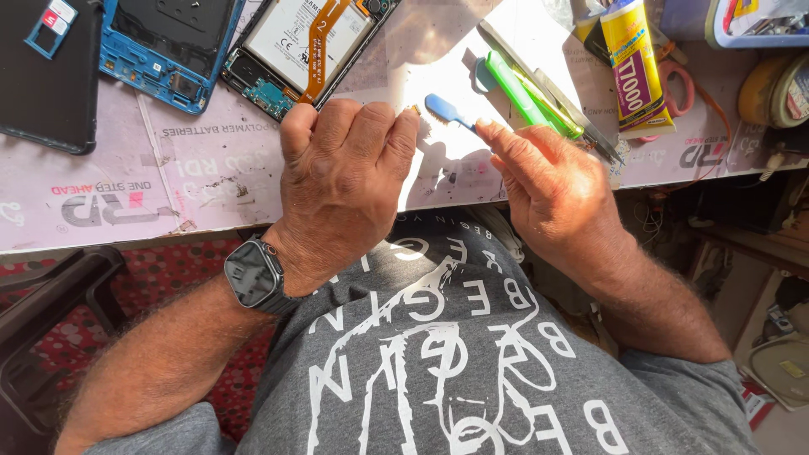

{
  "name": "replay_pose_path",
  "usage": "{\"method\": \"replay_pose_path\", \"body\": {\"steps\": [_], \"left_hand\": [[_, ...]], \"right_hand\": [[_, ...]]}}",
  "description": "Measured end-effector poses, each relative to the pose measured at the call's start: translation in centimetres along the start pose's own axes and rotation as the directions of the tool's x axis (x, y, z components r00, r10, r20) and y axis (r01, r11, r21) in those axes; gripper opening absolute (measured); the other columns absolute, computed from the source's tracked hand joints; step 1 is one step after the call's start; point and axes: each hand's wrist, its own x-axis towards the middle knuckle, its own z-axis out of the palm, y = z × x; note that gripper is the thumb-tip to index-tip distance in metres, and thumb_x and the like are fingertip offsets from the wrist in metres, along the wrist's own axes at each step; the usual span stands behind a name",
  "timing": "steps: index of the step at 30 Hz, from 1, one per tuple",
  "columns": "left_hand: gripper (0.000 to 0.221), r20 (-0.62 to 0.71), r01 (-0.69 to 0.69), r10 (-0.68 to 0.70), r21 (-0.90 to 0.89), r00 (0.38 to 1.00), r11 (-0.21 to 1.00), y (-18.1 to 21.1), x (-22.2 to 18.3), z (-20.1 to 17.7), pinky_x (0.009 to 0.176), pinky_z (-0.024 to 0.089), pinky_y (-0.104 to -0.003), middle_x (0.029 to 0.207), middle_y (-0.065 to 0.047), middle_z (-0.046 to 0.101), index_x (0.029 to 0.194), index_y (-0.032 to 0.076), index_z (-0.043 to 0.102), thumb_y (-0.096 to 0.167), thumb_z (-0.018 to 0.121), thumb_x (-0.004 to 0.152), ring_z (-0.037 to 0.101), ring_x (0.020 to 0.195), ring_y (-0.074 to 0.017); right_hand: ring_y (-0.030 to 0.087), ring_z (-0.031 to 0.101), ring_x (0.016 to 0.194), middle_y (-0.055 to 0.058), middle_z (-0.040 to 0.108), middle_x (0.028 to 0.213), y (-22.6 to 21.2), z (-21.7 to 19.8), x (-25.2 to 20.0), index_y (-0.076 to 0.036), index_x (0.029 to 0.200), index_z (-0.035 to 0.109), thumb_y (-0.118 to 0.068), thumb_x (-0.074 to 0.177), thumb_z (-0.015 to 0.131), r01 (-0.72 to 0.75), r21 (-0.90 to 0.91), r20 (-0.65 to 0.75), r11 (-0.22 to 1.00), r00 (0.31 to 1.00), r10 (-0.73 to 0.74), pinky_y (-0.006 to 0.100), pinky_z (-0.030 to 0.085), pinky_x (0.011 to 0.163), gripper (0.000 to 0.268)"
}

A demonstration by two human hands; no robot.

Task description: The person cleans the internal components of a disassembled smartphone using a toothbrush. They apply adhesive to the battery compartment, insert a new battery, and reconnect the internal ribbon cables.

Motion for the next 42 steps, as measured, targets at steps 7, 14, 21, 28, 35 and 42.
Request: {"method": "replay_pose_path", "body": {"steps": [7, 14, 21, 28, 35, 42], "left_hand": [[0.023, 0.043, -0.034, 0.032, 0.037, 0.999, 0.999, -0.3, 0.4, 0.3, 0.097, 0.03, -0.04, 0.101, 0.001, 0.057, 0.125, 0.003, 0.072, 0.012, 0.064, 0.106, 0.051, 0.099, -0.0171], [0.025, 0.05, -0.05, 0.045, 0.103, 0.998, 0.993, -0.3, 0.4, 0.3, 0.097, 0.031, -0.038, 0.1, 0.001, 0.057, 0.123, 0.003, 0.073, 0.013, 0.064, 0.102, 0.052, 0.1, -0.0173], [0.024, 0.044, -0.037, 0.034, 0.071, 0.998, 0.997, -0.3, 0.4, 0.3, 0.097, 0.031, -0.038, 0.101, 0.0, 0.057, 0.123, 0.002, 0.072, 0.015, 0.065, 0.104, 0.051, 0.101, -0.0177], [0.023, 0.046, -0.034, 0.031, 0.076, 0.998, 0.997, -0.1, 0.7, 0.1, 0.098, 0.032, -0.038, 0.103, 0.0, 0.057, 0.122, 0.003, 0.071, 0.017, 0.065, 0.105, 0.051, 0.101, -0.0176], [0.022, 0.07, -0.036, 0.03, 0.08, 0.997, 0.996, -0.1, 0.7, 0.2, 0.097, 0.032, -0.037, 0.103, 0.0, 0.058, 0.12, 0.004, 0.072, 0.016, 0.064, 0.103, 0.052, 0.101, -0.0172], [0.02, 0.067, -0.047, 0.04, 0.099, 0.997, 0.994, -0.1, 0.6, 0.1, 0.097, 0.032, -0.037, 0.102, 0.001, 0.057, 0.12, 0.004, 0.072, 0.014, 0.063, 0.105, 0.051, 0.101, -0.0166]], "right_hand": [[0.028, 0.065, 0.079, 0.012, 0.062, 0.094, -0.4, 1.1, 0.6, -0.004, 0.137, 0.064, 0.009, 0.097, 0.07, 0.018, -0.085, -0.019, 0.996, 1.0, -0.02, 0.039, 0.054, 0.067, 0.042], [0.028, 0.067, 0.081, 0.013, 0.062, 0.096, -0.7, 1.4, 0.6, -0.003, 0.138, 0.063, 0.011, 0.094, 0.068, -0.004, -0.038, -0.033, 0.999, 0.999, 0.003, 0.04, 0.055, 0.069, 0.046], [0.031, 0.066, 0.08, 0.014, 0.063, 0.095, -0.7, 1.7, -0.1, -0.003, 0.136, 0.065, 0.008, 0.094, 0.07, -0.027, -0.067, -0.037, 0.997, 0.999, 0.025, 0.041, 0.055, 0.067, 0.044], [0.03, 0.065, 0.076, 0.013, 0.062, 0.09, -0.7, 1.8, -0.1, -0.005, 0.134, 0.066, 0.009, 0.094, 0.07, -0.033, -0.074, -0.034, 0.997, 0.999, 0.031, 0.041, 0.054, 0.065, 0.043], [0.029, 0.064, 0.077, 0.012, 0.061, 0.09, -0.9, 1.9, 0.2, -0.004, 0.136, 0.064, 0.009, 0.095, 0.069, -0.019, -0.028, -0.033, 0.999, 0.999, 0.018, 0.041, 0.053, 0.065, 0.043], [0.03, 0.064, 0.079, 0.013, 0.062, 0.092, -1.1, 1.9, -0.2, -0.004, 0.137, 0.063, 0.009, 0.095, 0.068, -0.007, 0.0, -0.039, 1.0, 0.999, 0.007, 0.041, 0.053, 0.067, 0.045]]}}
